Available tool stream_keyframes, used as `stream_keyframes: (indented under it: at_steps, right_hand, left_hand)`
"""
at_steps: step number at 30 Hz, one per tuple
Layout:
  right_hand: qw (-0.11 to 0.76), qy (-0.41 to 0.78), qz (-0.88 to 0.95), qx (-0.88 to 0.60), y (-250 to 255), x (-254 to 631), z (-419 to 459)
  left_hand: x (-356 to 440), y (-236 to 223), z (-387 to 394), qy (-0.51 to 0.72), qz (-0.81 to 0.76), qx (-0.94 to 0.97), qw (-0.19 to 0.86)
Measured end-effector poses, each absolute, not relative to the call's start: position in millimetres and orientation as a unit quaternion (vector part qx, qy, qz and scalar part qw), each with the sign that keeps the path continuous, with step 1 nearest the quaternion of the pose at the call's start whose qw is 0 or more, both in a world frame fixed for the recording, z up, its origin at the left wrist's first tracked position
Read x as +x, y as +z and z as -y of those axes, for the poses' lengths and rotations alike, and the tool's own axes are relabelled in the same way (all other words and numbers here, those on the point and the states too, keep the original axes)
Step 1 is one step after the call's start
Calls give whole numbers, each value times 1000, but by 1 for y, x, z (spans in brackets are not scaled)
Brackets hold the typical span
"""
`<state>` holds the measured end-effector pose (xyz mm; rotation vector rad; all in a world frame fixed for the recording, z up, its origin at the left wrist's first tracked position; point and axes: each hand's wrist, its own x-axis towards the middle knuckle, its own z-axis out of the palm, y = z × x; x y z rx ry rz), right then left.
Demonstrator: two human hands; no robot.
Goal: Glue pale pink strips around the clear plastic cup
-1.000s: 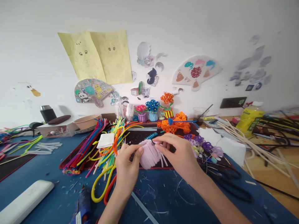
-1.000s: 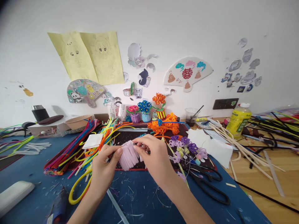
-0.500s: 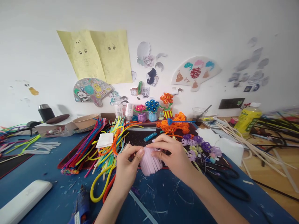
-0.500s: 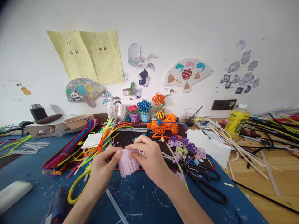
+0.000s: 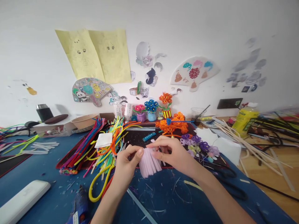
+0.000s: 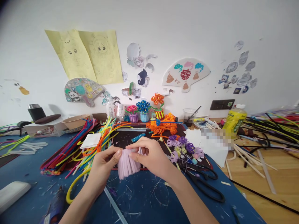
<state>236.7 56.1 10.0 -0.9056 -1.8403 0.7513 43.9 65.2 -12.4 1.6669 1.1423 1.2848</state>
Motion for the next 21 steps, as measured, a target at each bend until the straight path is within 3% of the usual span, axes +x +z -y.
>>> stream_keyframes:
  at_steps: [16,18,21]
  right_hand:
    - [414,248,799,-359,11,234,-48]
    - [430,193,790,-393,10,227,-47]
    - [457,60,780,-423,5,221,-48]
  left_hand:
    - [42,-3,-62,516,-423,579,469]
    - [41,-1,-61,538,-445,603,386]
    - [41,2,-55,562,-465,668,148]
